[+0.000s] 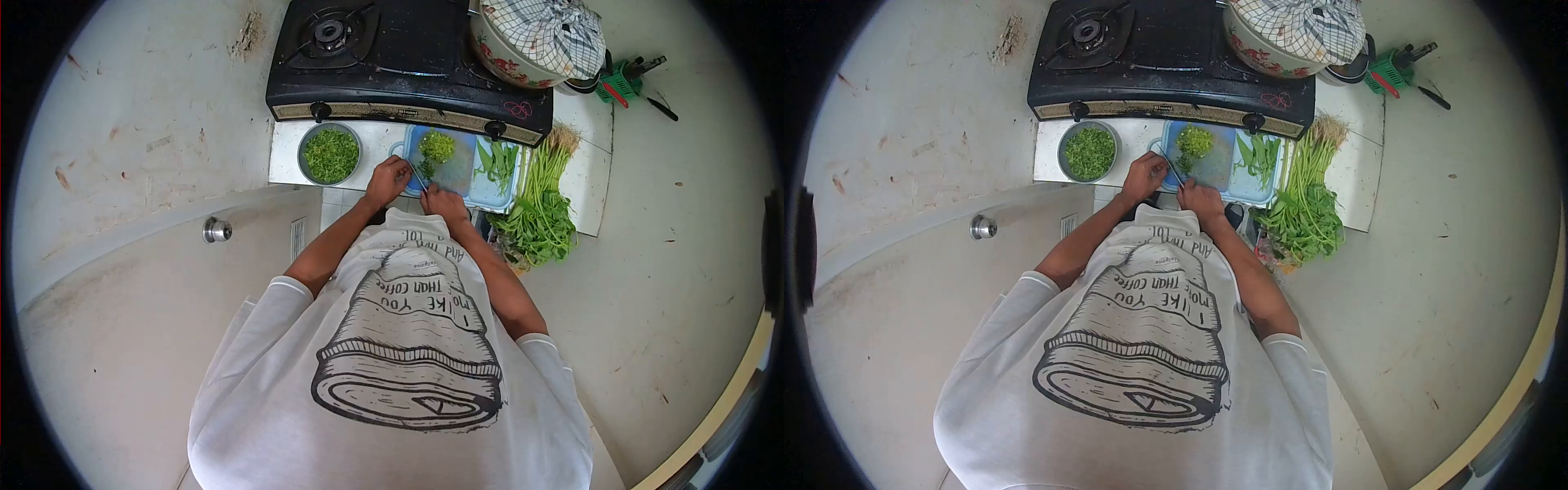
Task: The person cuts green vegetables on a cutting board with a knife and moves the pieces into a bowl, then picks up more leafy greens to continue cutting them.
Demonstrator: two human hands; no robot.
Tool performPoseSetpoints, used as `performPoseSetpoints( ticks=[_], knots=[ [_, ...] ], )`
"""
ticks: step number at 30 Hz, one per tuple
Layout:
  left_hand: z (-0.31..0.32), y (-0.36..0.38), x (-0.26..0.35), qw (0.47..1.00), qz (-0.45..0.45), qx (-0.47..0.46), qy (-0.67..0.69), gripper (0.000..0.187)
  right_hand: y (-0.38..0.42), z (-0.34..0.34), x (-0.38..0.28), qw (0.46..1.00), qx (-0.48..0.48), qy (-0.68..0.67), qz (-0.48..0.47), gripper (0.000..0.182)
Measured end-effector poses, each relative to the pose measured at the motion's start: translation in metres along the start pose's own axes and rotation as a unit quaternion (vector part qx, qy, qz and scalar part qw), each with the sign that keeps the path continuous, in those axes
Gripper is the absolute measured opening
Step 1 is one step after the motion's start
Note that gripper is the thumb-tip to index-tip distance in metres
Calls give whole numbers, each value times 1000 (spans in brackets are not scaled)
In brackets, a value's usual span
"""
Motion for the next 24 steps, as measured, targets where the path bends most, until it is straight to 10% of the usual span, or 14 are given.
performPoseSetpoints(
  ticks=[24],
  knots=[
    [-5,-2,3,999,-30,-15,-35,13,4,-5,-1,1000,11,-5,20,42]
  ],
)
Point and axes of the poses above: each hand's wrist, its own y-axis away from the middle knuckle, its own z-axis out of the palm, x = y × z, the point moved 9 cm from there along -y, towards the middle knuckle, and after that the axes turned 3 degrees about x, right-handed, at the moved point
